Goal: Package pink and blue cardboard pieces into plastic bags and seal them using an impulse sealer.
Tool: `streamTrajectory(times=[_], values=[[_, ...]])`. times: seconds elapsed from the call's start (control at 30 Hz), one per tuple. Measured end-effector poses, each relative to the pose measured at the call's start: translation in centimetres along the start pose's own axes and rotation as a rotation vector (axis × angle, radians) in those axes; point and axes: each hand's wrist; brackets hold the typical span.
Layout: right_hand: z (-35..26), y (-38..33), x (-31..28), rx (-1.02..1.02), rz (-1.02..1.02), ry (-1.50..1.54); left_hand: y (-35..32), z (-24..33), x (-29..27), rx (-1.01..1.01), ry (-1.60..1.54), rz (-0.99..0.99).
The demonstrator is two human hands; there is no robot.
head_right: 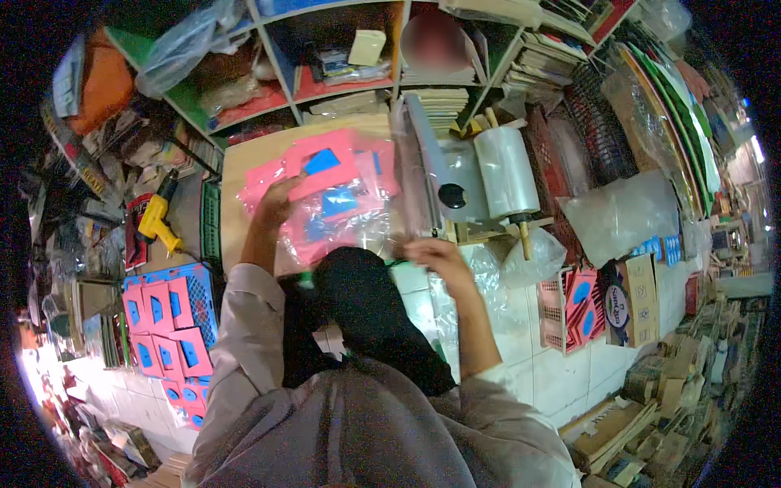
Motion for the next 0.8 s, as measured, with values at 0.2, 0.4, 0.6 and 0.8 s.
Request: streamTrajectory(times=[0.2, 0.4, 0.6, 0.8], values=[[5.8, 4.9, -9.5, 0.005, 0.763, 0.113, 0.4, 0.5, -0.5, 0.124, 0.234, -0.059], [8.4, 12.4, -12.0, -0.103, 0.648, 0.637, 1.9, -0.2, -1.0, -0.049, 0.057, -0.042], [7.0, 10.5, -18.9, -0.353, 0.875, 0.704, 3.7, -1.8, 1.7, 0.730, 0.961, -0.189], [5.8, 7.7, -21.5, -0.398, 1.197, -0.495, 4.4, -3.5, 9.5, 0.173, -0.039, -0.306]])
Point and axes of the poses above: each hand's wrist, its own y-axis towards the middle knuckle, its own x-axis out of the palm, z = x × y, and after that the axes turned 8 degrees about y, right-handed
